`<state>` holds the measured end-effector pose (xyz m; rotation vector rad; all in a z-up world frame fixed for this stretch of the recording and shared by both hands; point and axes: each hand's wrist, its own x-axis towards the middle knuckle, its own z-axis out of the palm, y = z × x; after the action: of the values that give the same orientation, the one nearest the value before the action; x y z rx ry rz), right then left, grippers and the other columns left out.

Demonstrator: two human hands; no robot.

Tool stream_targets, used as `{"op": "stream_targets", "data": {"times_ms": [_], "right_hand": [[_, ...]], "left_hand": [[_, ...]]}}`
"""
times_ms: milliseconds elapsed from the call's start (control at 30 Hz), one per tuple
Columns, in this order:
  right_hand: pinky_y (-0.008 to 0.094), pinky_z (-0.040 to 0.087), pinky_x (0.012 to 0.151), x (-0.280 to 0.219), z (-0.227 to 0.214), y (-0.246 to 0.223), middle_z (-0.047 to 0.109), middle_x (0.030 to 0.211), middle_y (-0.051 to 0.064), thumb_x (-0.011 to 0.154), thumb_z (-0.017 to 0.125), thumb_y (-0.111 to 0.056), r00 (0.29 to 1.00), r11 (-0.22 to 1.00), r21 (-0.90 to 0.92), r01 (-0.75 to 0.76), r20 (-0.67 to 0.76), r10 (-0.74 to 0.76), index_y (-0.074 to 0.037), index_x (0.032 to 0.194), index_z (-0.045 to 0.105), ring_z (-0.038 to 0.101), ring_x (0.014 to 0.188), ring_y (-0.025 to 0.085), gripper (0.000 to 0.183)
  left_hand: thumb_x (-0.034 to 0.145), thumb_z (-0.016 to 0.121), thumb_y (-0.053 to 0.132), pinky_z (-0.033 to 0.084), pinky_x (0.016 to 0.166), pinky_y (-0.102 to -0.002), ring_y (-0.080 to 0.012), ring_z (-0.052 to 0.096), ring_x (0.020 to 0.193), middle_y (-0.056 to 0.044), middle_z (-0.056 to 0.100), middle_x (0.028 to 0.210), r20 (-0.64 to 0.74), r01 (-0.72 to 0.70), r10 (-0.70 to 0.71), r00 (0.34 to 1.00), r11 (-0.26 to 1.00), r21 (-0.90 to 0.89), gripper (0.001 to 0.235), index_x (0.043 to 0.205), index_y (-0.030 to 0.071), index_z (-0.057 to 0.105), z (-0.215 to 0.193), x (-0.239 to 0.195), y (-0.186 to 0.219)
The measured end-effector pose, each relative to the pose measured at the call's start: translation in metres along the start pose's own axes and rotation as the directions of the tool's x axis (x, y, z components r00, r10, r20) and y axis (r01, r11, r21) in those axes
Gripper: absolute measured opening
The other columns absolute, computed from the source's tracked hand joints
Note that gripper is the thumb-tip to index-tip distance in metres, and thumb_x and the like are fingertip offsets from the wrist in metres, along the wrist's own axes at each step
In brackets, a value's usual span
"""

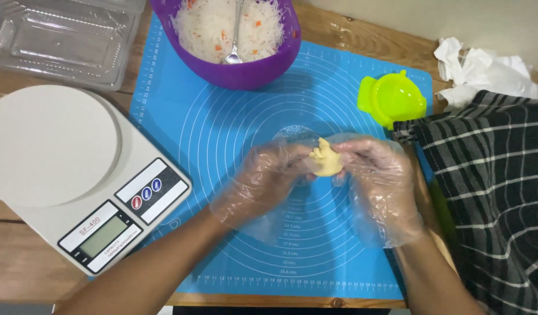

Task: Weighing small pieces of dough on a digital scale and rolling them into balls for consistent portioning.

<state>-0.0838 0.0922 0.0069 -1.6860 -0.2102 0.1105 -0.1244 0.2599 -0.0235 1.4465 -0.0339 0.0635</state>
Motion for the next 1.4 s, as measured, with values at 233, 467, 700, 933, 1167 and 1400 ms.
{"op": "stream_targets", "data": {"times_ms": [233,467,700,933,1167,1400], "right_hand": [[0.026,0.058,0.056,0.0,-0.001,0.012,0.075,0.094,0.018,0.089,0.077,-0.003,0.998,1.0,-0.001,-0.027,-0.057,0.027,0.002,0.101,0.067,0.07,0.074,0.019,0.016],[0.029,0.061,0.066,-0.004,0.013,0.025,0.075,0.097,0.018,0.098,0.068,0.002,0.985,0.985,-0.042,0.17,-0.036,-0.172,0.006,0.095,0.07,0.07,0.081,0.018,0.006],[0.034,0.066,0.078,-0.003,0.01,0.003,0.073,0.11,0.022,0.073,0.088,0.004,0.963,0.942,-0.198,0.271,0.049,-0.266,0.009,0.115,0.07,0.075,0.094,0.024,0.046],[0.039,0.065,0.086,-0.011,0.001,-0.001,0.069,0.114,0.022,0.077,0.084,0.007,0.958,0.901,-0.327,0.284,0.067,-0.277,0.005,0.119,0.071,0.073,0.108,0.032,0.043],[0.031,0.063,0.088,-0.022,-0.002,0.021,0.073,0.11,0.018,0.082,0.082,-0.001,0.979,0.969,-0.193,0.154,-0.1,-0.175,0.005,0.113,0.073,0.072,0.106,0.02,0.032],[0.033,0.065,0.084,-0.026,-0.008,0.014,0.076,0.101,0.02,0.083,0.08,0.002,0.993,0.989,-0.146,0.022,-0.113,-0.038,0.006,0.103,0.075,0.077,0.093,0.026,0.021]], "left_hand": [[0.091,0.074,0.028,0.062,0.075,-0.039,-0.0201,0.074,0.072,-0.014,0.075,0.079,-0.053,-0.012,0.012,0.999,1.0,0.002,0.022,0.097,0.007,0.077,0.009,0.0,0.005],[0.093,0.069,0.042,0.061,0.066,-0.032,-0.0128,0.073,0.067,-0.002,0.076,0.072,-0.105,-0.035,0.047,0.993,0.992,0.119,0.027,0.097,0.017,0.079,0.012,0.001,0.009],[0.088,0.071,0.024,0.065,0.085,-0.042,-0.0324,0.075,0.107,-0.015,0.07,0.125,-0.14,-0.109,0.129,0.982,0.984,0.14,0.045,0.132,0.015,0.063,-0.002,0.004,-0.013],[0.09,0.076,0.014,0.063,0.091,-0.048,-0.0378,0.072,0.108,-0.02,0.071,0.121,-0.094,-0.318,0.35,0.932,0.914,0.252,0.038,0.128,0.011,0.069,0.008,0.002,-0.016],[0.09,0.075,0.007,0.059,0.096,-0.04,-0.0279,0.073,0.103,-0.02,0.074,0.116,-0.167,-0.245,0.238,0.957,0.969,-0.022,0.033,0.122,0.004,0.071,0.024,-0.011,-0.037],[0.088,0.077,0.003,0.059,0.095,-0.033,-0.0173,0.072,0.101,-0.015,0.075,0.111,-0.182,-0.229,0.181,0.967,0.929,-0.291,0.03,0.118,0.003,0.074,0.05,-0.016,-0.089]]}}
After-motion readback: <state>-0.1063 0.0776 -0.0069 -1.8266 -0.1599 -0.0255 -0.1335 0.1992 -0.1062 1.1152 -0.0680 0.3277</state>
